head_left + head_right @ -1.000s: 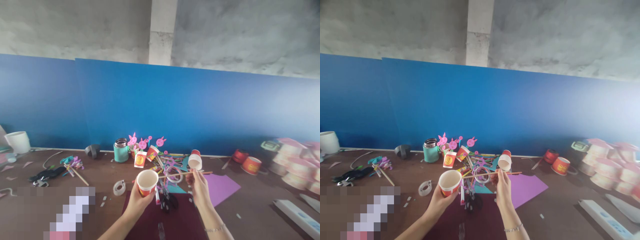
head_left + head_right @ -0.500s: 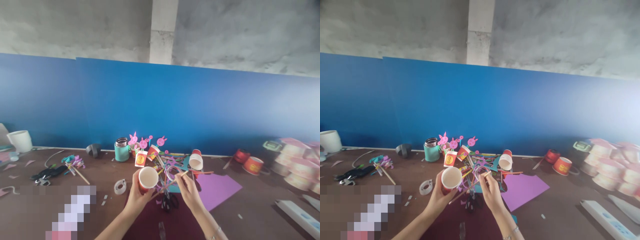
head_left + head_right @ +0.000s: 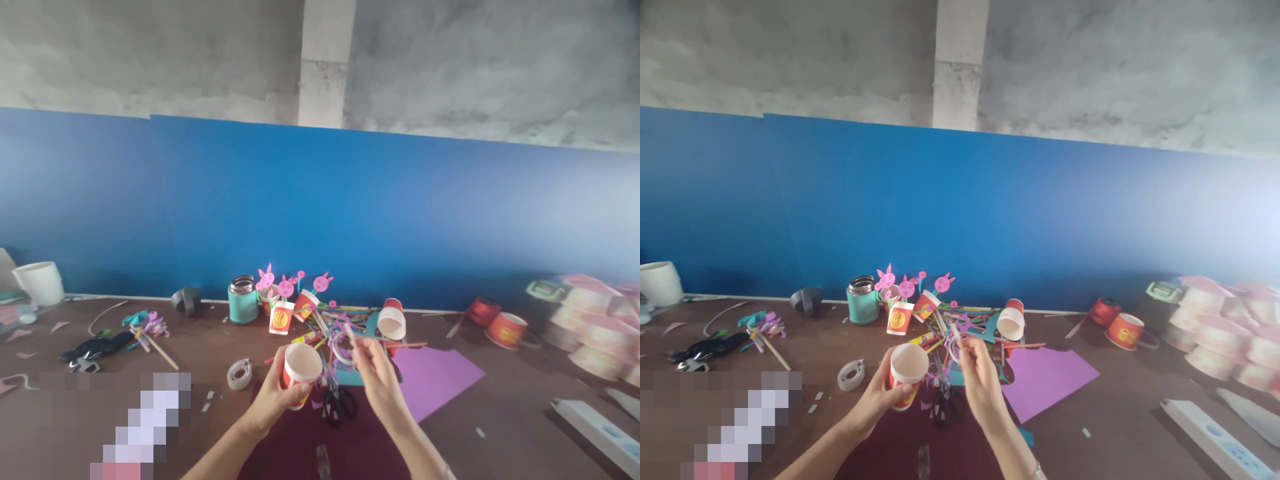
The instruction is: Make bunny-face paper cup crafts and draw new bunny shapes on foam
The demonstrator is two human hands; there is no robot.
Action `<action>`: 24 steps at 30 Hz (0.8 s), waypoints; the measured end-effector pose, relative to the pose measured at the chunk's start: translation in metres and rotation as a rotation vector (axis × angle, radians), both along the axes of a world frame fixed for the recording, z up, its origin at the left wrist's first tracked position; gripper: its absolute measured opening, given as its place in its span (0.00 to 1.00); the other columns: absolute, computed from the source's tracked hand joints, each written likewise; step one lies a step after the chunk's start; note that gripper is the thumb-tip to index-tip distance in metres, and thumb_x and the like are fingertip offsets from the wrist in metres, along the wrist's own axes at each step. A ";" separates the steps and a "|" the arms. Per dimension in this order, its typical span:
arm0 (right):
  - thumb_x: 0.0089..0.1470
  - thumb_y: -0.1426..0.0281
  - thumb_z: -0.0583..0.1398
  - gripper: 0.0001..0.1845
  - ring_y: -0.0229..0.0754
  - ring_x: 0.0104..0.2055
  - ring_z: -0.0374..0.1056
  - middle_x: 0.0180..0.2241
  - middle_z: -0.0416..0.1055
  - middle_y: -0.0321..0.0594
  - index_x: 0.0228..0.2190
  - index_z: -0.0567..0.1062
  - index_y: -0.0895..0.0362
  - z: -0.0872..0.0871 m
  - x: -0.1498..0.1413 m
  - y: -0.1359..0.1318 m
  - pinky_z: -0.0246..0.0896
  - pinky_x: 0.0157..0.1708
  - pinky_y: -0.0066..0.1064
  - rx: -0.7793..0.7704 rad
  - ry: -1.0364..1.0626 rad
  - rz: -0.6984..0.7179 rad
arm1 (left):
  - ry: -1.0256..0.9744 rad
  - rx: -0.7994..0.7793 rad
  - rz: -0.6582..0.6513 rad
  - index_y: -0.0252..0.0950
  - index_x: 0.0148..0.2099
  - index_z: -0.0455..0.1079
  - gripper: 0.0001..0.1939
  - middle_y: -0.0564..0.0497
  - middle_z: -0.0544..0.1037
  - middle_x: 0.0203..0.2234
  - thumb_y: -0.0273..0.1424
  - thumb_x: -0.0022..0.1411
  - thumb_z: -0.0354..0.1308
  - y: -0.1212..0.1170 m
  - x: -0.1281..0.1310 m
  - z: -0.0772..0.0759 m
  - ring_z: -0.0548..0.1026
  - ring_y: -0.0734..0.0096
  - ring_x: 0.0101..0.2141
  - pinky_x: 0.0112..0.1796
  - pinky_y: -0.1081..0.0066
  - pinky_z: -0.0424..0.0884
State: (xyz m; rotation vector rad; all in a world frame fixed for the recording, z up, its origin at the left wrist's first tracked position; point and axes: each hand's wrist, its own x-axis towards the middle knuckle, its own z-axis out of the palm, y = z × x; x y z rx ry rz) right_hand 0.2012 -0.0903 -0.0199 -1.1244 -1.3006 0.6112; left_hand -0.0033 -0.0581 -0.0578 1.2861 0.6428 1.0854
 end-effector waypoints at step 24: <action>0.59 0.74 0.51 0.14 0.40 0.33 0.65 0.31 0.64 0.40 0.38 0.76 0.54 -0.017 -0.023 -0.007 0.61 0.34 0.29 0.057 -0.638 0.079 | 0.073 0.197 -0.097 0.37 0.57 0.58 0.35 0.43 0.69 0.53 0.31 0.48 0.67 0.003 0.003 -0.014 0.66 0.53 0.53 0.54 0.61 0.61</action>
